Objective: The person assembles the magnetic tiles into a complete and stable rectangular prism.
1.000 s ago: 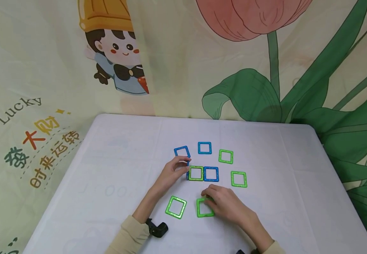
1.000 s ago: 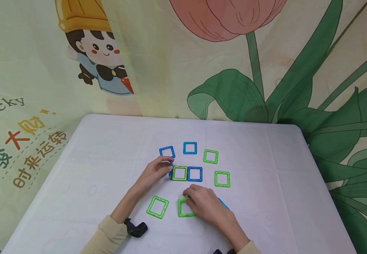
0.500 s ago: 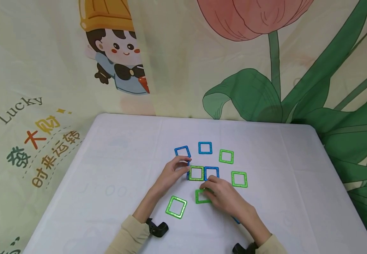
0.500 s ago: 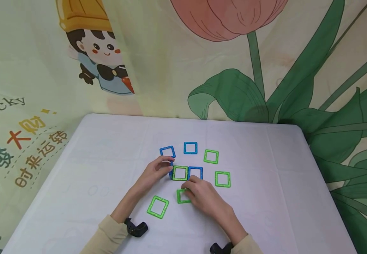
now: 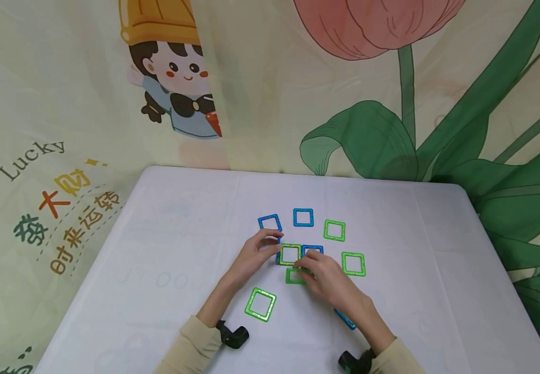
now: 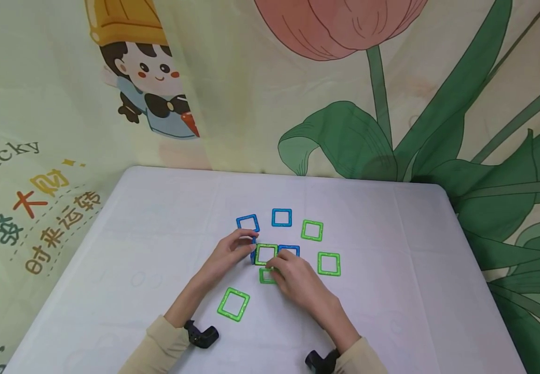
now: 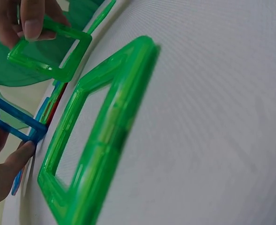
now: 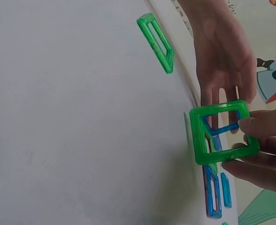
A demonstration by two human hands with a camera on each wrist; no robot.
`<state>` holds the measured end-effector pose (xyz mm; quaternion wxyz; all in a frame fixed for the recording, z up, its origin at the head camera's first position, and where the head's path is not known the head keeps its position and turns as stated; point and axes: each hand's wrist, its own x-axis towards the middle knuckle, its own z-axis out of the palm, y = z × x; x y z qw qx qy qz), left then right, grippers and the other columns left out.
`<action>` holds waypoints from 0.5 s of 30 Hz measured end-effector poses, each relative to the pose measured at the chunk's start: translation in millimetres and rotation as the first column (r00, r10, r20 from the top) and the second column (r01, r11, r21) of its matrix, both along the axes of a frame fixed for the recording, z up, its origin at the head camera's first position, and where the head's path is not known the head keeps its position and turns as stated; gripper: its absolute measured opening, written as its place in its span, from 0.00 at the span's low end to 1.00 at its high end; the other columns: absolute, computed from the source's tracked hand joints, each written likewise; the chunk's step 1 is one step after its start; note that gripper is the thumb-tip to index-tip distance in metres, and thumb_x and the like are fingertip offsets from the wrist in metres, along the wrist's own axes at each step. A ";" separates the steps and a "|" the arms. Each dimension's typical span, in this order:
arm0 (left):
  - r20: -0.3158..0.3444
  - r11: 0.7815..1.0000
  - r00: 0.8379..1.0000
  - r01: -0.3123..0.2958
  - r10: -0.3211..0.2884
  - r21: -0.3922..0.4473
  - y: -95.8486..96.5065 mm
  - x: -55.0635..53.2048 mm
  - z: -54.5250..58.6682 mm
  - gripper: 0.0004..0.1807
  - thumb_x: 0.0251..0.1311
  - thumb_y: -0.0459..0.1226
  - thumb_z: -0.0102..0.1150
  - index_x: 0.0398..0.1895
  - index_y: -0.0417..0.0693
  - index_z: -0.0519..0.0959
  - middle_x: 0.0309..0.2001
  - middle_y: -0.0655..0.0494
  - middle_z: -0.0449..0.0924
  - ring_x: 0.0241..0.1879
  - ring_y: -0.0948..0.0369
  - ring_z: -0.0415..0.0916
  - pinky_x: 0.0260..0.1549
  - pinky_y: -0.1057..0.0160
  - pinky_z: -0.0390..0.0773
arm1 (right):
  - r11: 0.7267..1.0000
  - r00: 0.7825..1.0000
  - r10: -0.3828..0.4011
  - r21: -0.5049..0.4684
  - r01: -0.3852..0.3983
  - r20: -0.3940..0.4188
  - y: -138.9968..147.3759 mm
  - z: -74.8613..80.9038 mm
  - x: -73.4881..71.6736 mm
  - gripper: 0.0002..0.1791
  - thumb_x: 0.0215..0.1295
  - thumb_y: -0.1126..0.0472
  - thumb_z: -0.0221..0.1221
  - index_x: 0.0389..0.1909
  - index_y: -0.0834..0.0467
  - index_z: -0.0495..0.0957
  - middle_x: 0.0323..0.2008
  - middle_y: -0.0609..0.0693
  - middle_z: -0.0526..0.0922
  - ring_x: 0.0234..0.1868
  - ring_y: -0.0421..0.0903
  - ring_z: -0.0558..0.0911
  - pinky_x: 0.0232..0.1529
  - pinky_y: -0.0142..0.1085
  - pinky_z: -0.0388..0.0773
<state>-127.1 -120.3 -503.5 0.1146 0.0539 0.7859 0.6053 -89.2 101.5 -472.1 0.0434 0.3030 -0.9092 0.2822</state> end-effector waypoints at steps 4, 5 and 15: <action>-0.001 1.000 1.000 0.002 -0.002 0.005 -0.6 -0.1 -0.2 0.20 0.72 0.41 0.60 0.65 0.56 0.77 0.66 0.56 0.76 0.67 0.53 0.72 0.66 0.47 0.73 | 1.000 1.000 -0.008 -0.011 0.008 -0.011 -2.7 1.1 -3.0 0.08 0.62 0.67 0.71 0.41 0.56 0.88 0.36 0.47 0.83 0.32 0.39 0.79 0.34 0.28 0.80; -0.001 1.000 1.000 0.002 -0.002 0.008 -0.8 0.0 -0.3 0.20 0.72 0.41 0.60 0.65 0.56 0.77 0.66 0.56 0.76 0.67 0.53 0.72 0.66 0.47 0.74 | 1.000 1.000 -0.010 -0.015 0.009 -0.011 -3.5 1.3 -3.9 0.08 0.62 0.67 0.71 0.41 0.56 0.88 0.36 0.47 0.83 0.32 0.39 0.79 0.34 0.28 0.80; -0.003 1.000 1.000 0.004 -0.004 0.003 -0.4 -0.2 -1.0 0.20 0.72 0.41 0.60 0.65 0.56 0.77 0.66 0.57 0.77 0.67 0.53 0.72 0.66 0.47 0.74 | 0.999 0.999 -0.035 -0.033 0.034 -0.012 -12.9 1.0 -11.4 0.08 0.62 0.67 0.70 0.41 0.54 0.88 0.36 0.46 0.83 0.33 0.39 0.79 0.35 0.29 0.79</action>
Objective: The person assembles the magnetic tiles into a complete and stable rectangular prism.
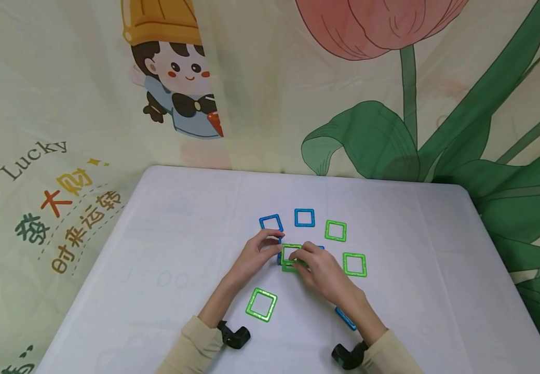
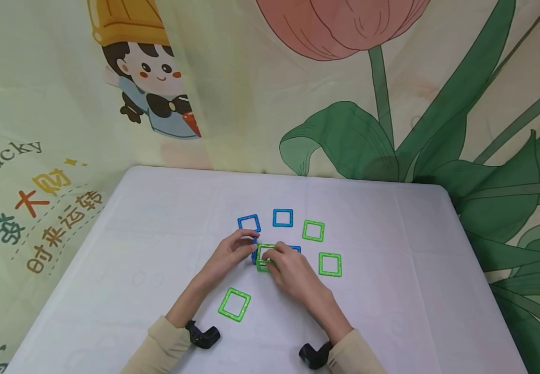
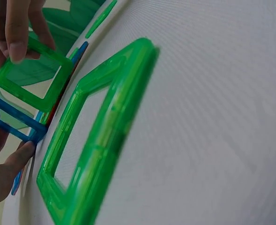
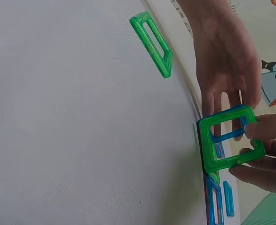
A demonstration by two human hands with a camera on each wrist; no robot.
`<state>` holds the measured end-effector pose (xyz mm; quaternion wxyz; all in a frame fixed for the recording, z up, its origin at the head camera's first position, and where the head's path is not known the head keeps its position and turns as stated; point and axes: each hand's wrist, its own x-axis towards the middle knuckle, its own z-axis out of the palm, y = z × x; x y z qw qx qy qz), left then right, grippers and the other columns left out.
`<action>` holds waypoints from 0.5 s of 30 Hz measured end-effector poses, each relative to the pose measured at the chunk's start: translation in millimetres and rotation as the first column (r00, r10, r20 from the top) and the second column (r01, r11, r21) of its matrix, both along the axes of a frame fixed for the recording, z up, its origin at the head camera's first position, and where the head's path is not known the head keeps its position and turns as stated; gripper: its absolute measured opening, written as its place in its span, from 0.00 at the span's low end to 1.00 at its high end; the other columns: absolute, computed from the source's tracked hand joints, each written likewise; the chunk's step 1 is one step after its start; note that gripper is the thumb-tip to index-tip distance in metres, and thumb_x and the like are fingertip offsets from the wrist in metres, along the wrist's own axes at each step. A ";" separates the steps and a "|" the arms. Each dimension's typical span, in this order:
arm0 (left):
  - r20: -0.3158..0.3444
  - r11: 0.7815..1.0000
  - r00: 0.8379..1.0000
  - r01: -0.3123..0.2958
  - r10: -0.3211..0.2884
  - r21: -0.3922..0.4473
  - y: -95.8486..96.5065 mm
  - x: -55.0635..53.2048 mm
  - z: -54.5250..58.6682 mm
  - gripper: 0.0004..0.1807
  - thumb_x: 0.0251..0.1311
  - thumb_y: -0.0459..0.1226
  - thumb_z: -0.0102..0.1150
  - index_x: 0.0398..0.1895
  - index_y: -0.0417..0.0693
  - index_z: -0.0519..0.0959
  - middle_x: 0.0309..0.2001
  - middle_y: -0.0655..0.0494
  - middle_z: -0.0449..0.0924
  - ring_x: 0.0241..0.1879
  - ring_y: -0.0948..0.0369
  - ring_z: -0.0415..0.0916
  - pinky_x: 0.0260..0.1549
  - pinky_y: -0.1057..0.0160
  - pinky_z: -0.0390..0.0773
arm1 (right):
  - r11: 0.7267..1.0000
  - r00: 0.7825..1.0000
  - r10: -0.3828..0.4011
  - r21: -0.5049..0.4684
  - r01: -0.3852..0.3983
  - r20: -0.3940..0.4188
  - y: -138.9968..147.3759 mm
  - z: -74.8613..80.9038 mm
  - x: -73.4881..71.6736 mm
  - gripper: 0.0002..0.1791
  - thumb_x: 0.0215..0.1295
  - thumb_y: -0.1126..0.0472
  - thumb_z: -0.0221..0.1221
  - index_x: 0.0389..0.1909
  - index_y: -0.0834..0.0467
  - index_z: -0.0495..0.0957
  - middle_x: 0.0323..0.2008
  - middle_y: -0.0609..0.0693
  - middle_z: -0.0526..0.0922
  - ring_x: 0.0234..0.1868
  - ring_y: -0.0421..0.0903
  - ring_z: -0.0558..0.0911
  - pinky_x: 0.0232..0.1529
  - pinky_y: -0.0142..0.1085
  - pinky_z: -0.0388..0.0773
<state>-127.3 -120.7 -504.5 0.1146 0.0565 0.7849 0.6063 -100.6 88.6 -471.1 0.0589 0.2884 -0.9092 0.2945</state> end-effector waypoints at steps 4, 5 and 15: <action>0.002 1.000 1.000 -0.005 0.005 -0.002 0.5 0.0 0.2 0.20 0.72 0.41 0.60 0.65 0.56 0.77 0.65 0.57 0.77 0.67 0.54 0.72 0.65 0.47 0.74 | 1.000 1.000 -0.006 0.006 0.006 -0.005 -3.7 -2.3 -1.8 0.08 0.61 0.67 0.71 0.41 0.54 0.88 0.37 0.46 0.83 0.33 0.39 0.79 0.35 0.30 0.80; 0.002 1.000 1.000 -0.006 0.006 -0.002 0.5 0.0 0.0 0.20 0.72 0.41 0.60 0.65 0.56 0.77 0.65 0.57 0.77 0.67 0.54 0.72 0.65 0.47 0.74 | 1.000 1.000 -0.010 0.007 0.010 -0.003 -4.3 -2.7 -2.0 0.08 0.61 0.67 0.71 0.41 0.54 0.88 0.37 0.46 0.82 0.33 0.39 0.79 0.35 0.30 0.80; 0.001 1.000 1.000 -0.006 0.006 0.010 0.8 0.6 -1.5 0.20 0.71 0.42 0.60 0.65 0.57 0.77 0.66 0.57 0.76 0.67 0.53 0.72 0.65 0.47 0.75 | 1.000 1.000 -0.019 -0.003 0.019 -0.007 -6.6 -7.0 -4.6 0.09 0.62 0.67 0.71 0.42 0.54 0.88 0.37 0.46 0.82 0.32 0.38 0.78 0.34 0.29 0.79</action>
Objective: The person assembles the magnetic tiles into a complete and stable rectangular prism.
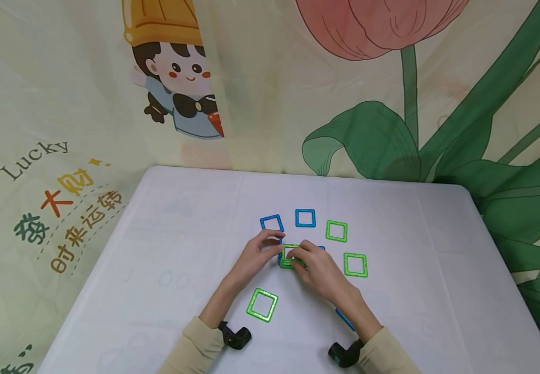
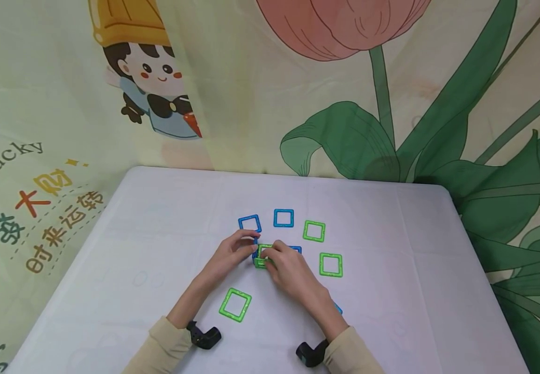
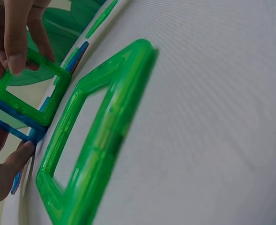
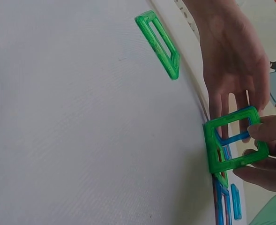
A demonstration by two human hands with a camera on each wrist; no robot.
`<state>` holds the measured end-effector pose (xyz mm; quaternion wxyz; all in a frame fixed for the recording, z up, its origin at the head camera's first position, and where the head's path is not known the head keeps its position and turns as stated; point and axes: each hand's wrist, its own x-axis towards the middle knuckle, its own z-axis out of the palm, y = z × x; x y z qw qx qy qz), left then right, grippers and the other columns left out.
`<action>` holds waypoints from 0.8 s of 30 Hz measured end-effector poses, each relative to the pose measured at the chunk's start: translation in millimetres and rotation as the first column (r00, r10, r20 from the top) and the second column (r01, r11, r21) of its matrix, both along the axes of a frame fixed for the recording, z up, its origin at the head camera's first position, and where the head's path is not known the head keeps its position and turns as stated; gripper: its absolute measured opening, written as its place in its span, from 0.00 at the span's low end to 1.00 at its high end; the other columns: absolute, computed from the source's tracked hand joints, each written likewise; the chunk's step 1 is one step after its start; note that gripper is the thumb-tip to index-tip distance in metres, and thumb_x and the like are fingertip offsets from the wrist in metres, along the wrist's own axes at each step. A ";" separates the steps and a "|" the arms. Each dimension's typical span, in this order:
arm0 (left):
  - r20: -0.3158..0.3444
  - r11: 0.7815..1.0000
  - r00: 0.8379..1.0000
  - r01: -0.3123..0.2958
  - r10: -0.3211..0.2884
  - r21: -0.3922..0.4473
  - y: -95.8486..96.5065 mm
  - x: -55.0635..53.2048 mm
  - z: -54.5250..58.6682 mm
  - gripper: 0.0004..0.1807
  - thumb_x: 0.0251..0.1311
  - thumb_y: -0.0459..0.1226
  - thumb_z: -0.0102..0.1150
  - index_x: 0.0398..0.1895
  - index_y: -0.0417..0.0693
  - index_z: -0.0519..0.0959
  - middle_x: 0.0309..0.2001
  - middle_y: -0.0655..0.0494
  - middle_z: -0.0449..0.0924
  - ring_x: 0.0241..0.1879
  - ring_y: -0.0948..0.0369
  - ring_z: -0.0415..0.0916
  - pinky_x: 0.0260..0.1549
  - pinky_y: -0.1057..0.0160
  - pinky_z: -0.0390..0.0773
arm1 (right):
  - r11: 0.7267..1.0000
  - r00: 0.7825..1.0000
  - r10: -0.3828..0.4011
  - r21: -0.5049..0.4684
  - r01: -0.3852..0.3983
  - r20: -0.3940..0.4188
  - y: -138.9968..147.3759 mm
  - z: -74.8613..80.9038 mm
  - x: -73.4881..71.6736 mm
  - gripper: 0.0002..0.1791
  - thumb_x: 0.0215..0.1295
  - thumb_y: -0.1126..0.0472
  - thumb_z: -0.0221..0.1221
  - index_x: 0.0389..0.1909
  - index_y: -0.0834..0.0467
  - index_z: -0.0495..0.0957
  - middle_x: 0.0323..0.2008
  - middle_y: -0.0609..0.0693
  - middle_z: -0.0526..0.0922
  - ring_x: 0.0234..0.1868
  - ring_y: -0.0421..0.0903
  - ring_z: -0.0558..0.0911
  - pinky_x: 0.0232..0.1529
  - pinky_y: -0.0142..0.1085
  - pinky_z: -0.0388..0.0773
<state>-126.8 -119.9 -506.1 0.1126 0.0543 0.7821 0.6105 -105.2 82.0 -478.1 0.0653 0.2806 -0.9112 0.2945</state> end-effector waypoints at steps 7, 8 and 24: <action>-0.003 1.000 1.000 0.004 -0.004 -0.001 0.9 0.0 -1.0 0.19 0.72 0.42 0.60 0.64 0.56 0.77 0.66 0.56 0.76 0.67 0.53 0.72 0.64 0.47 0.75 | 1.000 1.000 -0.007 -0.014 0.006 -0.004 0.3 -2.1 0.2 0.09 0.61 0.67 0.71 0.41 0.54 0.88 0.36 0.46 0.82 0.32 0.38 0.78 0.34 0.30 0.79; -0.003 1.000 1.000 0.004 -0.004 -0.003 0.9 -0.1 -1.1 0.19 0.72 0.42 0.60 0.64 0.56 0.77 0.66 0.56 0.76 0.67 0.53 0.72 0.64 0.47 0.75 | 1.000 1.000 -0.008 -0.016 0.007 -0.003 0.4 -2.3 0.2 0.09 0.61 0.67 0.71 0.41 0.54 0.88 0.36 0.46 0.82 0.32 0.38 0.78 0.34 0.30 0.79; 0.004 1.000 1.000 0.003 -0.003 0.009 1.0 -0.7 -0.5 0.20 0.71 0.42 0.60 0.64 0.55 0.77 0.67 0.55 0.75 0.67 0.52 0.72 0.67 0.45 0.73 | 0.997 0.997 -0.060 -0.038 0.062 0.057 27.8 -4.9 10.1 0.18 0.58 0.68 0.73 0.50 0.60 0.84 0.45 0.52 0.85 0.42 0.47 0.87 0.43 0.38 0.87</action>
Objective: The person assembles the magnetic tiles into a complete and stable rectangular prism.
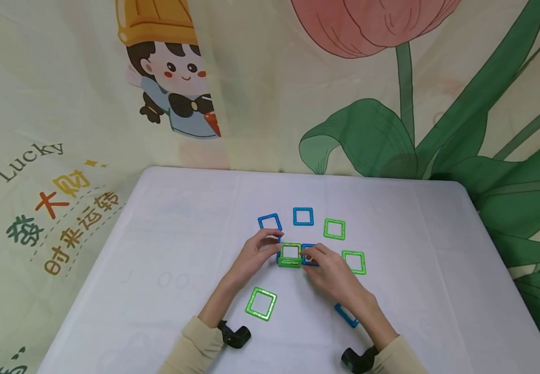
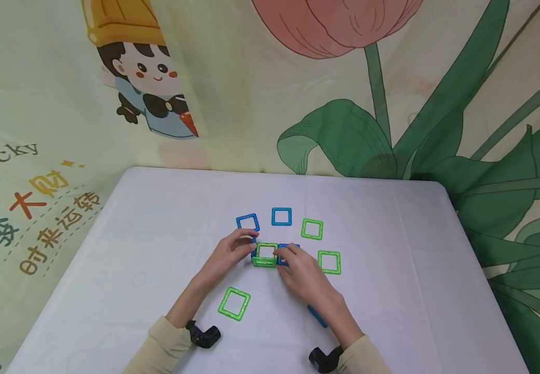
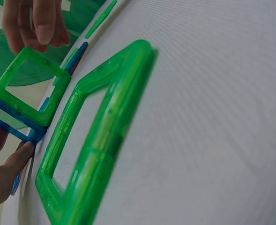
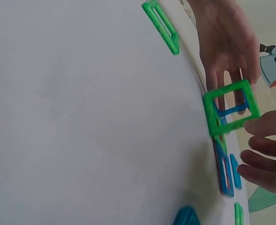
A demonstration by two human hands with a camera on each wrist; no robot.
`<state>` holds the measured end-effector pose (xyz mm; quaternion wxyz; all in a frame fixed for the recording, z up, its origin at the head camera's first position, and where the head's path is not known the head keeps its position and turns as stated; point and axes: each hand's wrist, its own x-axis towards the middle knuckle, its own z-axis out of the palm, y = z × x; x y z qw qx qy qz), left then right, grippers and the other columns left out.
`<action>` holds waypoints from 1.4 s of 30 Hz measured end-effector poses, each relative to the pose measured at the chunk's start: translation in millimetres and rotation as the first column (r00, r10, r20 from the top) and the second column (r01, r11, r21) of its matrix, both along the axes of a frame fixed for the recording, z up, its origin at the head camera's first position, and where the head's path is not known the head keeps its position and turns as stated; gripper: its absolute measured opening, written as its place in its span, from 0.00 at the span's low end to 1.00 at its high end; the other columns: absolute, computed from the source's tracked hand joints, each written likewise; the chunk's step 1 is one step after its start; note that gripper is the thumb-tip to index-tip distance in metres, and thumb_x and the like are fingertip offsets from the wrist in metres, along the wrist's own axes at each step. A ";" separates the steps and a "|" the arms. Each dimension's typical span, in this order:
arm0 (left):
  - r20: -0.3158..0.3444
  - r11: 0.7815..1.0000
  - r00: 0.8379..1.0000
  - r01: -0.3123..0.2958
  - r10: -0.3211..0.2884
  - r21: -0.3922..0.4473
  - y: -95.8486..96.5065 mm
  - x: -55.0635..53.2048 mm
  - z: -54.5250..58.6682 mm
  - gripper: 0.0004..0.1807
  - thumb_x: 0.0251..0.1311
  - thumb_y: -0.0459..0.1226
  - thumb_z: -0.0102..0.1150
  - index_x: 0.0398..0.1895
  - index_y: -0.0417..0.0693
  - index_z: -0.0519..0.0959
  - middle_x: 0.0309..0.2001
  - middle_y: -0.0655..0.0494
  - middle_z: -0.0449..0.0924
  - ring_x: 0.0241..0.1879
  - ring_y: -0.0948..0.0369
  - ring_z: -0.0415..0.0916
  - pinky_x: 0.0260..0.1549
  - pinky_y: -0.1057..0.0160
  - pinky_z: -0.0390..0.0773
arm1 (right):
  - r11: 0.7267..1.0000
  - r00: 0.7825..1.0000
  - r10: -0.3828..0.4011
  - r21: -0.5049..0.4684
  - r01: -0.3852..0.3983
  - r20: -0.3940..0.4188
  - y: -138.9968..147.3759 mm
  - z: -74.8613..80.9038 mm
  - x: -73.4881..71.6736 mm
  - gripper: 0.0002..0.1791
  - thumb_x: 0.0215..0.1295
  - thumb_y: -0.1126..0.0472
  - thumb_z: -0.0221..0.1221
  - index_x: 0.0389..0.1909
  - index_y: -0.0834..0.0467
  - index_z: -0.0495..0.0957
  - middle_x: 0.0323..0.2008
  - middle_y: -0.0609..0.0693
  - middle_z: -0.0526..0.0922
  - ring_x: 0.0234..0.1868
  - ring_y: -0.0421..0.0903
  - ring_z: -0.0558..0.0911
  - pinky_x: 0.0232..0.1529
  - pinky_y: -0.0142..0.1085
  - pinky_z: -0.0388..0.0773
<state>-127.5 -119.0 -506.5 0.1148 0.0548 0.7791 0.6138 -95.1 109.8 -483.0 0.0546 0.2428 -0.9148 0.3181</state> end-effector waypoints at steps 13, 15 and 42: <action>0.002 1.000 1.000 0.006 -0.006 0.008 1.9 -2.3 1.2 0.20 0.71 0.42 0.60 0.64 0.56 0.77 0.67 0.55 0.75 0.68 0.53 0.72 0.66 0.47 0.74 | 0.991 0.992 -0.125 0.055 0.124 0.003 38.2 -9.7 24.4 0.14 0.53 0.70 0.75 0.42 0.58 0.87 0.40 0.47 0.85 0.39 0.42 0.85 0.40 0.33 0.85; 0.000 1.000 1.000 0.009 -0.009 0.010 2.4 -2.5 0.8 0.20 0.71 0.42 0.60 0.65 0.56 0.77 0.67 0.55 0.75 0.67 0.53 0.72 0.66 0.46 0.73 | 0.987 0.989 -0.148 0.069 0.147 0.004 41.5 -10.7 27.4 0.14 0.53 0.70 0.75 0.42 0.58 0.87 0.39 0.46 0.85 0.39 0.42 0.85 0.40 0.33 0.85; 0.013 1.000 1.000 -0.007 0.007 0.004 -0.8 -1.5 1.1 0.21 0.71 0.40 0.60 0.66 0.55 0.76 0.68 0.54 0.74 0.68 0.53 0.72 0.67 0.46 0.72 | 0.901 0.918 -0.388 0.244 0.360 0.078 69.8 -21.0 56.9 0.15 0.50 0.63 0.78 0.37 0.56 0.84 0.35 0.46 0.80 0.36 0.43 0.75 0.40 0.39 0.82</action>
